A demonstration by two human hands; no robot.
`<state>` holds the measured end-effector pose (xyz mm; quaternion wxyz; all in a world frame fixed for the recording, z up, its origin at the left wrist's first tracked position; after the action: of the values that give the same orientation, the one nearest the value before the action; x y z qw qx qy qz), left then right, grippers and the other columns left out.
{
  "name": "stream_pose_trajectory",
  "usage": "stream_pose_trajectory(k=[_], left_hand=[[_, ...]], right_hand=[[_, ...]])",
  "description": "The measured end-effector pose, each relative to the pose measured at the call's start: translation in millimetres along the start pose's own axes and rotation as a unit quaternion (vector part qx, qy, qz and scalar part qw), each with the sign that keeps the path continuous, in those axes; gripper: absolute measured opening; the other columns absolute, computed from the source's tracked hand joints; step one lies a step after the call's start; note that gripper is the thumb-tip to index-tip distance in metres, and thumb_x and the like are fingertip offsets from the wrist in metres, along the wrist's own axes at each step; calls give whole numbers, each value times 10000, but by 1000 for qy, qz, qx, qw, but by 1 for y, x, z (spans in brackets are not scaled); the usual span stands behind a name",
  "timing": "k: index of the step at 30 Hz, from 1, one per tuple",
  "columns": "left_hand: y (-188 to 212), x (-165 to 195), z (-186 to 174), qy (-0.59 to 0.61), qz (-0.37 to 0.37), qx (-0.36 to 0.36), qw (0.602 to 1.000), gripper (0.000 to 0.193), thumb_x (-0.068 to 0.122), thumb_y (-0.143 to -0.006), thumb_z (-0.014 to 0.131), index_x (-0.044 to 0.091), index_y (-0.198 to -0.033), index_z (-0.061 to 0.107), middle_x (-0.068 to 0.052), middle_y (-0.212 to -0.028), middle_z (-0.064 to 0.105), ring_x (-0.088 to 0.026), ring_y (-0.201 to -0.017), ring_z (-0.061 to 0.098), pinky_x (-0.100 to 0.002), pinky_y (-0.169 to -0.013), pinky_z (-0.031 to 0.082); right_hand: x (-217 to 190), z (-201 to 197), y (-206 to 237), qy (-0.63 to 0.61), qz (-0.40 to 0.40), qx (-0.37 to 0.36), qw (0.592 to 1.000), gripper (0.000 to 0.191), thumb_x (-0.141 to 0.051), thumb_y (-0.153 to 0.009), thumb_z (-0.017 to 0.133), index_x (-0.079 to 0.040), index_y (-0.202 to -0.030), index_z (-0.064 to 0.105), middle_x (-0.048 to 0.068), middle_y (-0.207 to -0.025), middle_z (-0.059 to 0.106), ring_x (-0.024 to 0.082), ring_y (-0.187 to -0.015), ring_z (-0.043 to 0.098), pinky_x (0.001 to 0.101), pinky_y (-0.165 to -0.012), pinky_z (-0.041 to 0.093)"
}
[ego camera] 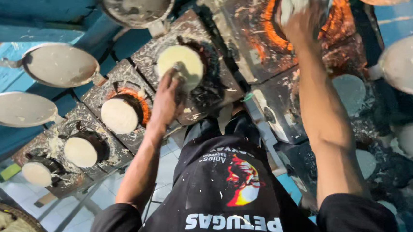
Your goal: The person cooks flatbreads on a row of gas stoves, pressing dough discs onto hot griddles by hand, dipping a hand into a large bucket of batter/water between breads, flipping the cooking breads, and stacking finished flatbreads into a woven basket.
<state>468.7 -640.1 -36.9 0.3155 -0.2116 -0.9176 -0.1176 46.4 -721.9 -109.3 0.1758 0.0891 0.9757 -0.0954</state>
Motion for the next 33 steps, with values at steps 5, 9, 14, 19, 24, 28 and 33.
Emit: stream_pose_trajectory(k=[5, 9, 14, 19, 24, 28, 33], left_hand=[[17, -23, -3, 13, 28, 12, 999, 417, 22, -862, 690, -61, -1260, 598, -305, -1517, 460, -487, -1447, 417, -501, -1219, 383], [19, -10, -5, -107, 65, -1, 992, 404, 82, -871, 628, -4, -1266, 615, -244, -1529, 460, -497, -1479, 342, -643, -1198, 225], [18, 14, 3, -197, 70, -23, 978, 450, 181, -893, 591, -38, -1286, 606, -287, -1534, 430, -516, -1509, 247, -745, -1190, 98], [5, 18, 1, -196, 26, -22, 980, 488, 123, -806, 645, -7, -1276, 625, -248, -1500, 475, -476, -1500, 283, -762, -1210, 52], [-3, 12, -7, -137, 13, 26, 990, 432, 160, -852, 692, 39, -1264, 638, -136, -1448, 540, -473, -1512, 293, -777, -1186, -21], [-3, 11, 1, -163, -7, -8, 987, 424, 185, -863, 688, 53, -1264, 647, -100, -1437, 550, -430, -1531, 289, -775, -1200, -13], [7, 20, 14, -169, 21, -3, 985, 510, 229, -878, 717, -30, -1293, 569, -213, -1514, 447, -474, -1517, 249, -776, -1179, 8]], right_hand=[[-40, -20, 58, 68, 9, -124, 990, 479, -235, -985, 660, -23, -1403, 560, 294, -1414, 512, 497, -1287, 485, 574, -1085, 398], [-21, -45, 36, 139, 139, -174, 965, 495, -241, -959, 656, -11, -1389, 569, 287, -1423, 507, 488, -1297, 468, 569, -1075, 395], [-16, -33, 6, 183, 191, -209, 941, 516, -248, -926, 650, 3, -1371, 581, 279, -1435, 499, 475, -1310, 446, 562, -1062, 391], [-61, -5, 35, 115, 10, -209, 971, 586, -303, -939, 631, 48, -1397, 525, 289, -1464, 447, 495, -1346, 378, 580, -1081, 353], [-27, -20, 37, 46, 34, -150, 987, 591, -357, -948, 606, 40, -1380, 536, 267, -1427, 474, 467, -1314, 414, 562, -1075, 379], [28, -25, 16, 97, 216, -125, 963, 599, -401, -956, 587, 34, -1366, 544, 251, -1397, 496, 445, -1289, 442, 547, -1069, 400], [31, 8, 16, 79, 74, -134, 985, 616, -455, -965, 562, 26, -1349, 555, 229, -1360, 523, 416, -1258, 478, 529, -1062, 426]])
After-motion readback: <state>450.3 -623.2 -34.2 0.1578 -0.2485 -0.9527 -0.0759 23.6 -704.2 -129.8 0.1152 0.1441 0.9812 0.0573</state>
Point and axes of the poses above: each hand's wrist, its own y-axis away from the middle knuckle, its own z-axis out of the palm, x = y × z, the point moved 2 cm from there along -y, towards the middle knuckle
